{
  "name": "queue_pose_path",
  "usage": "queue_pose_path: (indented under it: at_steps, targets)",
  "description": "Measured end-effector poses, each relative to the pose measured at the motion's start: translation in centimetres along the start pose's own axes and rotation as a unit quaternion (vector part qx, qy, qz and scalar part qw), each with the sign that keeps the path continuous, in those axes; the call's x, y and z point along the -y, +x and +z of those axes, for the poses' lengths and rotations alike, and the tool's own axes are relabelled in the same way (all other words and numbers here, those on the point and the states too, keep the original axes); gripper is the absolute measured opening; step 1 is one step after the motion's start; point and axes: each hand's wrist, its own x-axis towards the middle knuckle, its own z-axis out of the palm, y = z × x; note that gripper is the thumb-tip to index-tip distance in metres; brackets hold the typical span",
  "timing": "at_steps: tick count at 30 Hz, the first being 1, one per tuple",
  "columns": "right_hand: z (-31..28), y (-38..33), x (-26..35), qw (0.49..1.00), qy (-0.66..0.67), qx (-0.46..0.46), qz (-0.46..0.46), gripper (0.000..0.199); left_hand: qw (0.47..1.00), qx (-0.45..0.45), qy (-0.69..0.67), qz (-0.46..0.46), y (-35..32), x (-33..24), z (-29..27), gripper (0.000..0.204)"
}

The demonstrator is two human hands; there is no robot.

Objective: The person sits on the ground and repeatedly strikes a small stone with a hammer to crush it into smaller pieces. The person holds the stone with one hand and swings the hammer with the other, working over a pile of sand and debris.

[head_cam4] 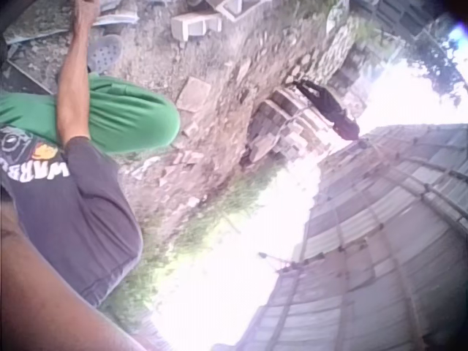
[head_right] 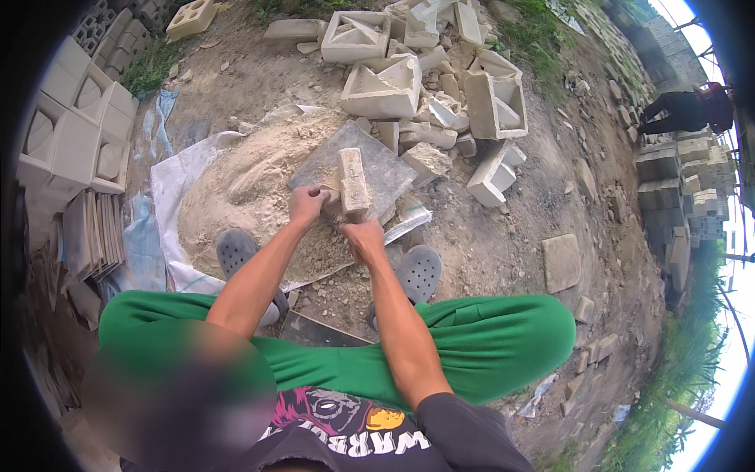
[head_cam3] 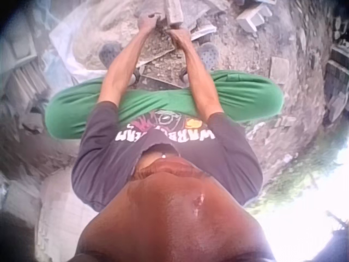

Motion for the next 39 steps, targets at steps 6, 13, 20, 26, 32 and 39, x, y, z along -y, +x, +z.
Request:
queue_pose_path:
  at_steps: [6, 13, 20, 26, 32, 39]
  targets:
    - [-4.0, -2.9, 5.3, 0.994, 0.081, -0.008, -0.076, 0.019, 1.000, 0.019, 0.020, -0.006, -0.3, -0.6, -0.7, 0.038]
    - [-5.3, -1.7, 8.2, 0.939, 0.018, -0.130, -0.319, 0.027, 1.000, 0.009, -0.009, -0.010, -0.1, 0.4, -0.4, 0.039]
    - [-0.5, -1.1, -0.2, 0.998, 0.025, -0.012, -0.055, 0.026, 1.000, -0.006, -0.004, -0.008, -0.1, -0.5, -1.2, 0.039]
    - [-5.3, -3.7, 7.6, 0.984, 0.067, -0.064, -0.151, 0.032, 1.000, -0.019, -0.002, 0.009, -1.0, -0.4, -0.8, 0.039]
    - [-2.5, -2.8, 6.4, 0.961, 0.109, -0.116, -0.225, 0.029, 1.000, -0.011, -0.009, 0.004, -1.1, -1.1, -0.9, 0.037]
    - [-0.4, -1.1, 0.1, 1.000, 0.003, 0.017, -0.006, 0.031, 1.000, -0.025, 0.009, -0.013, -0.8, -1.0, -1.5, 0.040]
